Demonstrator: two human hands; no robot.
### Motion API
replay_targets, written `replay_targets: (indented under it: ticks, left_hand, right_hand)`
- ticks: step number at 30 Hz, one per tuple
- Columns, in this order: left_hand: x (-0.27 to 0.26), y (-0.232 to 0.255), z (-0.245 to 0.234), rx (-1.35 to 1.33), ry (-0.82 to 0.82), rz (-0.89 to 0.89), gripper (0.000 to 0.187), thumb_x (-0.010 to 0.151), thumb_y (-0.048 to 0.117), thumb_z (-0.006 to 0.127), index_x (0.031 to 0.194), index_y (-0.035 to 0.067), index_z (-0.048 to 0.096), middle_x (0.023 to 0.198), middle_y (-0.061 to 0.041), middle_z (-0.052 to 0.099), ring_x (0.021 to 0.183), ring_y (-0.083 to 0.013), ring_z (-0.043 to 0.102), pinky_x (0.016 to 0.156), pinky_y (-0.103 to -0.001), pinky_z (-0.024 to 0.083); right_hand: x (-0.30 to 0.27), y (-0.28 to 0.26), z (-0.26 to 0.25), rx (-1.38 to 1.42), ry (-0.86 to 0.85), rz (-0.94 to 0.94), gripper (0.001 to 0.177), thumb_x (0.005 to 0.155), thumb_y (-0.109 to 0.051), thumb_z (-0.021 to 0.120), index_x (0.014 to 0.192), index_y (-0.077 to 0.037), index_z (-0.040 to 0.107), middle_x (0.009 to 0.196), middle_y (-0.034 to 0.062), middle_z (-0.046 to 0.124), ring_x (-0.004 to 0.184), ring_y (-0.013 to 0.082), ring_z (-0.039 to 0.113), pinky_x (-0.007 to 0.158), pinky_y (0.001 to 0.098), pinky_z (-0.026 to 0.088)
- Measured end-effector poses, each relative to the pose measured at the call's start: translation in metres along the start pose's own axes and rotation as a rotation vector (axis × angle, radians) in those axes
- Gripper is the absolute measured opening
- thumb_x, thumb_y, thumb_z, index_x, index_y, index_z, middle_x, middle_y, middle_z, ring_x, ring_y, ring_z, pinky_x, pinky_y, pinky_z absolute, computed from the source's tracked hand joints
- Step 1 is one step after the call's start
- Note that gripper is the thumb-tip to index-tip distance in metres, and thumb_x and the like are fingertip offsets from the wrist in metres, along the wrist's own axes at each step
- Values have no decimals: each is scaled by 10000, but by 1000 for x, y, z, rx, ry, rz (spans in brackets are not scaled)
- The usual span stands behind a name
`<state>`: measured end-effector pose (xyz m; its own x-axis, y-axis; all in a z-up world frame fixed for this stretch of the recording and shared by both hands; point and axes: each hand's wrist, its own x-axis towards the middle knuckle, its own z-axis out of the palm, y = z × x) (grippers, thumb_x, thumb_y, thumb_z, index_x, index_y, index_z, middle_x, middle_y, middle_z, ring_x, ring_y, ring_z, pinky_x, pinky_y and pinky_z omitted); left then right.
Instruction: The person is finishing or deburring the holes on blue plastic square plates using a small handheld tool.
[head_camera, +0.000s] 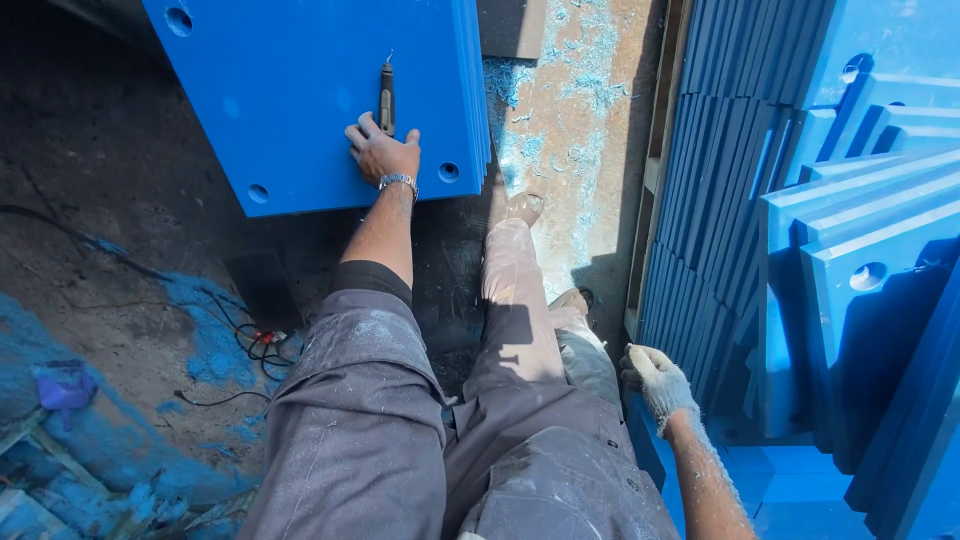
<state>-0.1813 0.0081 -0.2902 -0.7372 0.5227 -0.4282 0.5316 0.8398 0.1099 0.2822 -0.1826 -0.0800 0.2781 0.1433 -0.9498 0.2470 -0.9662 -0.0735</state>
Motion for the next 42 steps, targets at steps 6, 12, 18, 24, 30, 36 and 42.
replay_targets:
  ticks: [6,12,18,24,30,36,42]
  left_hand:
    - [-4,11,-16,12,85,25,864,720,435,904,1354,122,406,1371,-132,352,1208,-324,457,888,-498,490]
    - [-65,58,-7,-236,239,722,507,950,290,822,1315,66,549,1363,-135,464,1254,-298,496,956,-457,490]
    - [-275,204,-77,-670,-475,1227,318,1010,274,729,1234,56,679,1200,-121,686,1124,-247,679,995,-375,549]
    - [-416,325,-71,-642,-177,1748,500,1019,370,749,1388,75,588,1365,-148,587,1260,-338,594,1060,-468,506]
    - [-433,395,-26,-246,-66,1620,499,1076,532,597,1324,102,649,1169,-161,662,960,-325,703,723,-462,569]
    - [-373,442,15,123,290,1524,641,1224,504,434,998,-10,743,954,-239,720,763,-382,676,656,-510,513]
    - [-347,427,22,122,375,1403,490,1144,404,421,1119,27,733,1025,-218,715,868,-374,693,755,-500,549]
  right_hand:
    - [-6,-7,2,-333,69,-163,388,988,-360,609,1279,-128,721,1172,58,719,1030,143,649,901,322,491]
    - [-32,33,0,-31,9,64,411,990,-381,574,1291,-132,701,1124,59,762,968,177,695,879,319,547]
    - [-11,164,-20,374,144,159,436,995,-376,587,1335,-112,661,1039,83,722,779,162,628,696,323,530]
    - [-3,234,-93,1185,600,66,462,1058,-427,547,1214,-8,662,991,124,717,771,210,649,625,328,528]
    - [17,251,-179,1305,840,-381,590,994,-493,574,1385,-52,537,1180,147,679,927,227,704,684,353,608]
    - [26,210,-228,611,675,-533,836,984,-637,559,1475,28,433,1361,245,602,1216,371,599,1018,468,484]
    - [-50,161,-287,544,412,-298,719,835,-616,674,1187,7,606,1065,205,703,970,295,721,817,449,599]
